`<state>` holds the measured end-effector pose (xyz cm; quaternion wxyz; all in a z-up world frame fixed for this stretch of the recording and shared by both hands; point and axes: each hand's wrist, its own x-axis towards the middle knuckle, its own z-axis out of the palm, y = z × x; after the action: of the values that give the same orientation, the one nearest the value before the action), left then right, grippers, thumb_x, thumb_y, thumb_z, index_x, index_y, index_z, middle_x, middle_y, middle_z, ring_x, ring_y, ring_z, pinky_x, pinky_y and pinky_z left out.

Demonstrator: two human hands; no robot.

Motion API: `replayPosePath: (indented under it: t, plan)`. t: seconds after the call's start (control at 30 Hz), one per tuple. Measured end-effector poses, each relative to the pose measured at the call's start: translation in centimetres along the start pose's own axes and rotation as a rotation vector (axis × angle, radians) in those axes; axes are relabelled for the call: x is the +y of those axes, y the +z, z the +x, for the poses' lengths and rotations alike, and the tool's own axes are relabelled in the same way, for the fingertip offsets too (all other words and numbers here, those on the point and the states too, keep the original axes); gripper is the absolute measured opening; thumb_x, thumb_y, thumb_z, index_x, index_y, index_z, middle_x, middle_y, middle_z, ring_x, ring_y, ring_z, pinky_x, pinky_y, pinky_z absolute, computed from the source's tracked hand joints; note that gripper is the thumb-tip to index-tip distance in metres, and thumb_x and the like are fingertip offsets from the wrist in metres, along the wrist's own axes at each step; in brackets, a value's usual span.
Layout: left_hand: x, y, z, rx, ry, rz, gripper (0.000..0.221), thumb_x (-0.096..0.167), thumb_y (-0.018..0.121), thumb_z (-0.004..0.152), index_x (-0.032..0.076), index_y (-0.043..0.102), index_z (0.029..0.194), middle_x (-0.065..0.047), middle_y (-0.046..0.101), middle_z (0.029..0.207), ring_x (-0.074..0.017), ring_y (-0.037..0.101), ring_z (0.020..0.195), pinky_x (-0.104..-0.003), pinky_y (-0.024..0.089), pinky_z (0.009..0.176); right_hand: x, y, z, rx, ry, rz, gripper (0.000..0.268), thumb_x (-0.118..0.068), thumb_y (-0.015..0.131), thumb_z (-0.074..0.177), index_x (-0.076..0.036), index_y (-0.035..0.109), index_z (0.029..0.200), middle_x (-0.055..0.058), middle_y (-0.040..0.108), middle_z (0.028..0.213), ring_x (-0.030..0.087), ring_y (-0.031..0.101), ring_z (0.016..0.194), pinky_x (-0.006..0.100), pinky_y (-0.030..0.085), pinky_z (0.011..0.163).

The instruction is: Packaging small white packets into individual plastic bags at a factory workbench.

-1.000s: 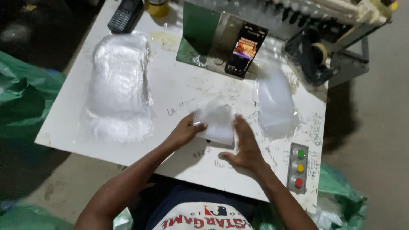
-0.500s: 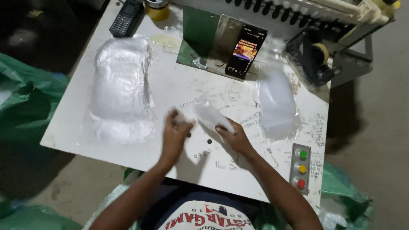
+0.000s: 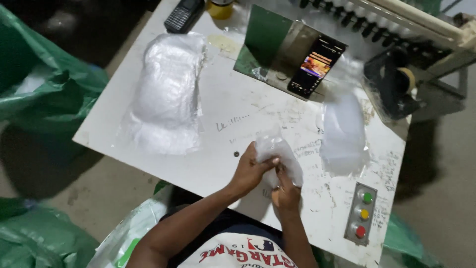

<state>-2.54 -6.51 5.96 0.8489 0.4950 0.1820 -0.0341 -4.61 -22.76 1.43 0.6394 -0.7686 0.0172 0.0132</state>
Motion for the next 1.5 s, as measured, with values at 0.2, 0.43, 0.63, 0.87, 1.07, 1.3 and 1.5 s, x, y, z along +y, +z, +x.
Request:
replayPosePath:
  t: [0.2, 0.43, 0.63, 0.87, 1.07, 1.3, 1.5]
  plan:
    - [6.4, -12.7, 0.5, 0.163, 0.146, 0.453, 0.059, 0.003, 0.075, 0.084, 0.018, 0.057, 0.138, -0.007, 0.067, 0.117, -0.0187, 0.068, 0.091, -0.033, 0.068, 0.067, 6.3, -2.9, 2.7, -0.201, -0.463, -0.680, 0.065, 0.012, 0.066, 0.073, -0.002, 0.065, 0.136, 0.010, 0.062, 0.145, 0.027, 0.054, 0.138, 0.032, 0.025, 0.128]
    - [8.0, -26.6, 1.3, 0.776, 0.502, 1.245, 0.021, 0.024, 0.082, 0.092, 0.006, 0.076, 0.100, -0.011, 0.067, 0.100, -0.0292, 0.063, 0.092, -0.044, 0.050, 0.079, -1.0, -2.9, 1.4, 0.197, 0.238, 0.241, 0.036, -0.004, 0.075, 0.083, -0.003, 0.072, 0.119, 0.008, 0.072, 0.116, 0.024, 0.067, 0.114, 0.038, 0.056, 0.098]
    - [4.0, -17.9, 2.0, 0.483, 0.951, 1.358, 0.015, 0.009, 0.064, 0.101, -0.002, 0.065, 0.110, -0.021, 0.067, 0.121, -0.0396, 0.062, 0.112, -0.049, 0.047, 0.100, -0.2, -5.7, -0.3, 0.331, 0.464, 0.240, 0.031, -0.010, 0.078, 0.083, -0.004, 0.074, 0.112, 0.008, 0.073, 0.104, 0.023, 0.070, 0.095, 0.035, 0.056, 0.078]
    - [-0.2, -2.5, 4.2, -0.273, -0.295, 0.018, 0.023, 0.032, 0.058, 0.100, 0.016, 0.055, 0.085, -0.002, 0.064, 0.082, -0.0194, 0.063, 0.075, -0.033, 0.050, 0.066, -3.5, -14.4, 0.6, 0.840, 0.035, 0.310, 0.032, -0.013, 0.082, 0.083, -0.008, 0.071, 0.113, 0.001, 0.067, 0.114, 0.018, 0.066, 0.105, 0.035, 0.065, 0.058]
    - [-2.9, -3.6, 5.2, -0.245, -0.656, -0.531, 0.081, 0.070, 0.049, 0.097, -0.006, 0.062, 0.121, -0.018, 0.075, 0.087, -0.0309, 0.075, 0.077, -0.041, 0.063, 0.067, 0.3, -11.9, -1.5, 0.133, -0.200, -0.052, 0.058, 0.009, 0.052, 0.078, -0.005, 0.065, 0.133, 0.012, 0.070, 0.131, 0.022, 0.068, 0.118, 0.034, 0.061, 0.094]
    - [-2.3, -5.3, 2.9, -0.155, -0.239, 0.144, 0.093, 0.003, 0.091, 0.071, -0.008, 0.041, 0.148, -0.022, 0.070, 0.117, -0.0291, 0.073, 0.101, -0.039, 0.064, 0.081, -4.6, -6.7, 0.5, -0.115, -0.306, -0.664, 0.058, 0.008, 0.057, 0.085, -0.028, 0.076, 0.126, 0.005, 0.072, 0.132, 0.029, 0.068, 0.120, 0.040, 0.057, 0.101]
    - [0.8, -3.3, 3.4, 0.017, -0.199, 0.265, 0.035, 0.006, 0.070, 0.088, -0.006, 0.068, 0.121, -0.021, 0.069, 0.086, -0.0232, 0.071, 0.065, -0.034, 0.065, 0.058, -5.4, -8.0, 1.4, -0.240, -0.314, -0.774, 0.068, 0.011, 0.056, 0.079, -0.033, 0.073, 0.129, 0.002, 0.069, 0.135, 0.026, 0.066, 0.124, 0.039, 0.055, 0.103]
